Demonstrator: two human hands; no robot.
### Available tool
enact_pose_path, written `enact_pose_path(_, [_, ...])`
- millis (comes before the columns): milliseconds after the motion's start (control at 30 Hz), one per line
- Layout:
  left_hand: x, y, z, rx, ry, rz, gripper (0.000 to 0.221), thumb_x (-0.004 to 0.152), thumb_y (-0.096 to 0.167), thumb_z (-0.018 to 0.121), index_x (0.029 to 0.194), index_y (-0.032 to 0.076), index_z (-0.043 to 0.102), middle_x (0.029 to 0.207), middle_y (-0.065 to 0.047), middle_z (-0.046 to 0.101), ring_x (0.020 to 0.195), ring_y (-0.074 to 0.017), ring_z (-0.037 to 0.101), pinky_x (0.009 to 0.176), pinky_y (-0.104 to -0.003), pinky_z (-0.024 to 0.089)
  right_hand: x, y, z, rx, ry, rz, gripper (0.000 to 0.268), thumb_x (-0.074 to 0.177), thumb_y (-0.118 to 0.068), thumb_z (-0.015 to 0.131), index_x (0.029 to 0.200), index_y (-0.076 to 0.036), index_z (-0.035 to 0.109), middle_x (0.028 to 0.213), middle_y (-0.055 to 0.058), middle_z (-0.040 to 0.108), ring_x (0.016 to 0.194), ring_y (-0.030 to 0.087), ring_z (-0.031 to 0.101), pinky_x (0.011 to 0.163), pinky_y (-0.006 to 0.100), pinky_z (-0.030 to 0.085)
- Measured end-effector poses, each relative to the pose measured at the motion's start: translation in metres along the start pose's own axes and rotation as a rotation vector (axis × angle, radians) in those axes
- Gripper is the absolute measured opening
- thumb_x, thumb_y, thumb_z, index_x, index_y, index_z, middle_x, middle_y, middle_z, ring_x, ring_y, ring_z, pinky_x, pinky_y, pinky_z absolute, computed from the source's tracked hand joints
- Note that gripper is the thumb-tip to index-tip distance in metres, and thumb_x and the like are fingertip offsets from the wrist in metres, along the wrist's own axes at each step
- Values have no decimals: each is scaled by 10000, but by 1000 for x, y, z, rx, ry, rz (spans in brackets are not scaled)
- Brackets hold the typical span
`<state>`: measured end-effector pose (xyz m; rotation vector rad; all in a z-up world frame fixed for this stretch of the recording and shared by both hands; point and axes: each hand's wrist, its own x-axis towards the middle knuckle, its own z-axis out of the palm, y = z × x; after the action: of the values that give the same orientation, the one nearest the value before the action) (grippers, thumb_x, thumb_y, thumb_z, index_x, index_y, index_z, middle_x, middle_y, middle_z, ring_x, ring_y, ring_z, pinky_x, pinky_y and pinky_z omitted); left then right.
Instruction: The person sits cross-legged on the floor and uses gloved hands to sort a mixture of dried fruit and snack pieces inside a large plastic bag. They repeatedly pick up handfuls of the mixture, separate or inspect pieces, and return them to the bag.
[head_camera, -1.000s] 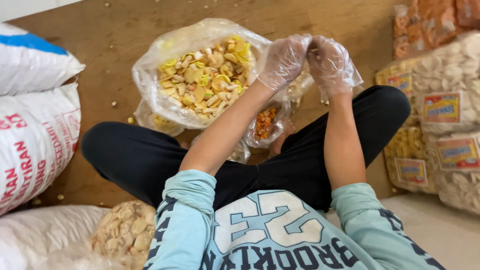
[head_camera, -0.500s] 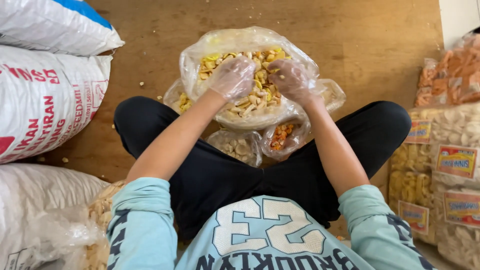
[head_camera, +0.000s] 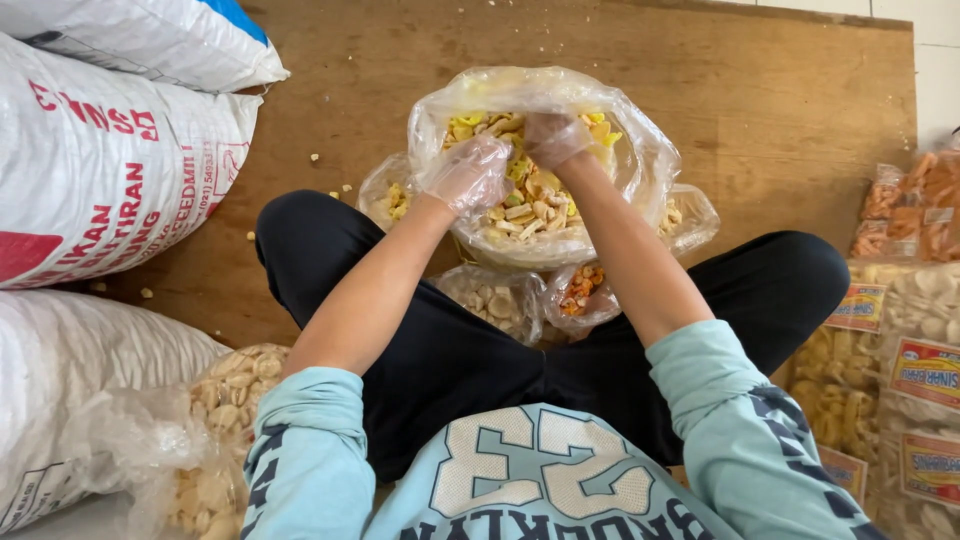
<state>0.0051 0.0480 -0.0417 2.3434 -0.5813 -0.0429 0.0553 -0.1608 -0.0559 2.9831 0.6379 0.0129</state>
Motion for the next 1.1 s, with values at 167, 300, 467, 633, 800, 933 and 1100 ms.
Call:
enact_pose_path(167, [9,-11,10,292,-72,31,474,819,501,693,1087,114,641,1037,-123,690,1060,-333,677,898,-422,556,26,8,16,233,-212,100,485,983,-466,391,1011,-123,734,1035,135,748,1070,283,699,942,428,521])
enact_pose_path(300, [4,-24,27,338,-124,-50,475,798,519,708,1052,136,587,1030,-75,678,1037,-278,687,883,-405,560,10,-11,-41,349,-319,153,584,981,-544,341,995,-121,743,1053,170,744,1093,317,687,950,459,510])
enact_pose_path(467, [-20,43,-17,-225,-62,-306,450,835,514,699,1131,179,649,1093,-74,709,1117,-281,673,956,-339,534,-12,-12,-113,1294,-677,429,441,930,-67,404,1348,-107,537,849,-55,580,766,85,616,763,249,520])
enact_pose_path(633, [-16,28,-21,-129,-109,-174,360,929,400,649,1145,113,645,1083,-119,683,1046,-317,681,962,-361,542,-47,-15,-109,407,-337,-62,178,977,-161,533,1125,-88,597,890,52,603,881,237,663,817,361,554])
enact_pose_path(800, [-2,26,-12,-90,-76,-47,355,954,397,631,1171,116,644,1051,-129,676,1041,-323,680,960,-352,530,-58,6,-64,601,-195,101,431,832,-351,760,1220,-194,658,1134,168,686,1135,363,647,1009,454,522])
enact_pose_path(933, [2,30,2,-312,51,16,353,960,410,637,1216,168,647,981,-126,661,1008,-287,687,984,-268,487,-58,10,-41,825,-88,176,438,789,-389,817,1149,-182,676,1120,171,690,1128,376,638,1001,461,513])
enact_pose_path(1100, [22,49,8,-19,-54,53,471,905,389,723,1280,155,564,998,-178,713,1009,-414,681,892,-532,550,-60,2,-33,906,15,185,528,777,-375,885,1199,-137,674,1143,175,694,1136,378,641,984,480,523])
